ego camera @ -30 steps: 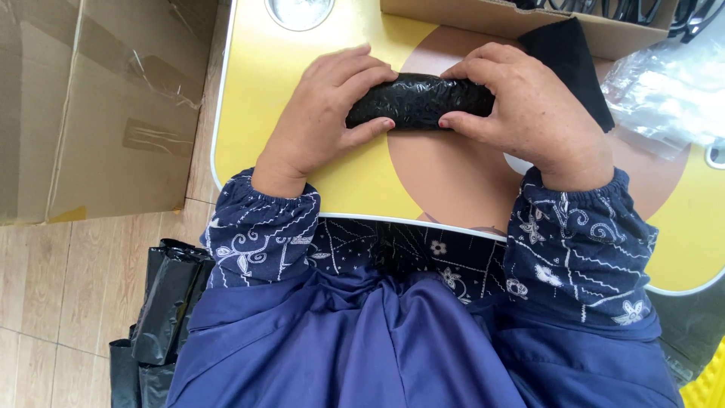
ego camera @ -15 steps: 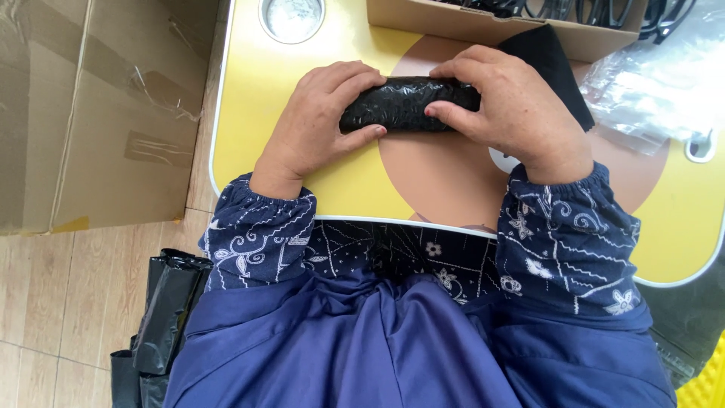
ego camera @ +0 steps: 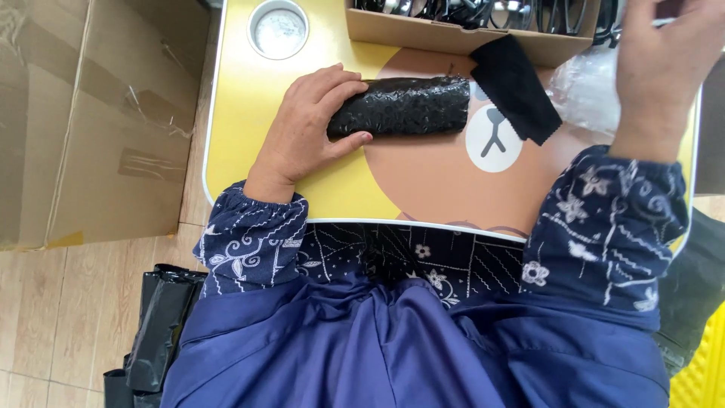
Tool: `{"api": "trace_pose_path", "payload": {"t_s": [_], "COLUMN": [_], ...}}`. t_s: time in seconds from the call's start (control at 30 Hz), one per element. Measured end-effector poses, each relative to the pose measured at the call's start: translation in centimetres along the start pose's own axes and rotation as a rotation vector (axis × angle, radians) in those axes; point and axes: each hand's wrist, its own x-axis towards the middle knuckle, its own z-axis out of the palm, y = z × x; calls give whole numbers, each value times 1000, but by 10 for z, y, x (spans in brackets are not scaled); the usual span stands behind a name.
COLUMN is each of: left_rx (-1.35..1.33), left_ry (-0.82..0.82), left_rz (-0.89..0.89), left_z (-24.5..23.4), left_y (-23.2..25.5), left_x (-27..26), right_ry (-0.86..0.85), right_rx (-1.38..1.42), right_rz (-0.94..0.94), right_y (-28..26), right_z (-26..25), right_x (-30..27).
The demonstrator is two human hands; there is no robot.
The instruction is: The person wraps a pair of sunglasses in a white tissue, then rolls the tissue in black bubble wrap, and finally places the wrapped bundle into a black plastic mailer. The process is repeated for a second pair of sunglasses.
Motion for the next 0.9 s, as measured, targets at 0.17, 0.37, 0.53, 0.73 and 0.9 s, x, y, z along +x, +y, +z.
{"api": "trace_pose_path", "payload": {"t_s": [0.17,0.37,0.53,0.73,0.9], "left_rx": [-2,6,-14,-13,-15], "left_ry": [-7,-13,-23,-38,-49], "left_rz": [0,-12,-42,-66,-43], "left_z": [1,0,-1,3,6], "left_y": [0,-2,2,1,1], "left_x": [0,0,1,0,-1], "right_ry": [-181,-162,-103,-182,-572], "right_rx": [-144,-209,-159,198,307], "right_rz": [194,100,-59,-216,-477], "right_y": [14,20,-28,-130,-204], "right_z": [-8,2,-3,-4,-1], "right_x": [-1,-9,-2,9,14]}}
